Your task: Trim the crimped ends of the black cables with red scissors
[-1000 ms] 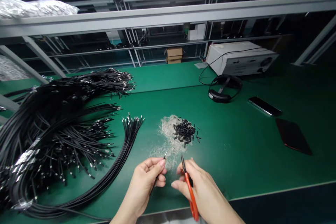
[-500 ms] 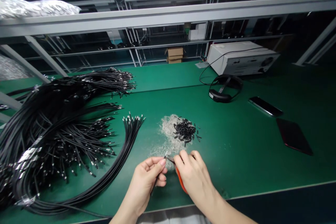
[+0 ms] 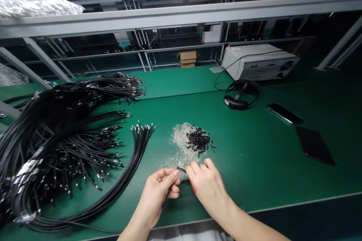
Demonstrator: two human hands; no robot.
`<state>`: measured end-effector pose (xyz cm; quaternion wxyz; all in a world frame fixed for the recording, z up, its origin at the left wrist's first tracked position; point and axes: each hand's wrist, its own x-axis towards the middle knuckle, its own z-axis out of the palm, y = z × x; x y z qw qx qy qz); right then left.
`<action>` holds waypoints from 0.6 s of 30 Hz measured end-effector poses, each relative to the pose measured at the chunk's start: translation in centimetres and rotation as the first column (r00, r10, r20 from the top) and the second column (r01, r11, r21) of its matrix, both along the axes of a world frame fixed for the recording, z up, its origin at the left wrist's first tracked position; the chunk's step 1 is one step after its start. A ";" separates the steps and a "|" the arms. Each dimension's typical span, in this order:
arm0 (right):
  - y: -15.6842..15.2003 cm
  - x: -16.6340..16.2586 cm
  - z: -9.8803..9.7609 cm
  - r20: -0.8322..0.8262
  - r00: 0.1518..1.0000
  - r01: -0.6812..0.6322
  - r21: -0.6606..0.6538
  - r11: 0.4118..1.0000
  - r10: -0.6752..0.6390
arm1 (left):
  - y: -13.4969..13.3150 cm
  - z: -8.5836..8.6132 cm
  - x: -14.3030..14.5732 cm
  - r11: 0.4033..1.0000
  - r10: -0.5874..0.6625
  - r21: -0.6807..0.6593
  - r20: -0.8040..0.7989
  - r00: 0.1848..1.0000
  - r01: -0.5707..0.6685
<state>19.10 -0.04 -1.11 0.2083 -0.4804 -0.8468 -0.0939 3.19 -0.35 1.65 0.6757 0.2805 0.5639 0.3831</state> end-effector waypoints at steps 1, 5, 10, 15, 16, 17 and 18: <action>0.1 0.0 -0.1 -0.006 1.000 -0.004 -0.003 1.000 0.003 | 0.0 -0.1 0.0 1.000 0.001 0.002 0.003 1.000 -0.001; 0.4 0.1 -0.3 -0.034 0.999 -0.030 -0.039 0.999 0.028 | 0.2 -0.6 0.0 1.000 0.008 0.008 -0.005 1.000 -0.008; 0.8 0.6 -0.3 -0.120 0.993 -0.031 -0.223 0.974 0.004 | 0.5 -0.8 -0.2 1.000 -0.003 -0.011 -0.006 1.000 0.003; 0.4 0.5 0.5 -0.473 0.840 -0.063 -0.572 0.818 -0.267 | -0.1 -0.4 0.2 0.999 -0.033 -0.014 -0.019 0.999 0.033; 0.1 0.4 0.8 -0.540 0.779 -0.138 -0.644 0.752 -0.318 | -0.4 -0.4 0.3 0.998 -0.065 -0.016 -0.032 0.997 0.065; -0.3 0.3 1.0 -0.583 0.726 -0.224 -0.702 0.676 -0.366 | -0.7 -0.5 0.2 0.993 -0.118 -0.015 -0.051 0.992 0.117; -0.8 0.3 1.1 -0.601 0.689 -0.293 -0.743 0.602 -0.406 | -1.0 -0.6 0.0 0.982 -0.190 -0.011 -0.076 0.979 0.190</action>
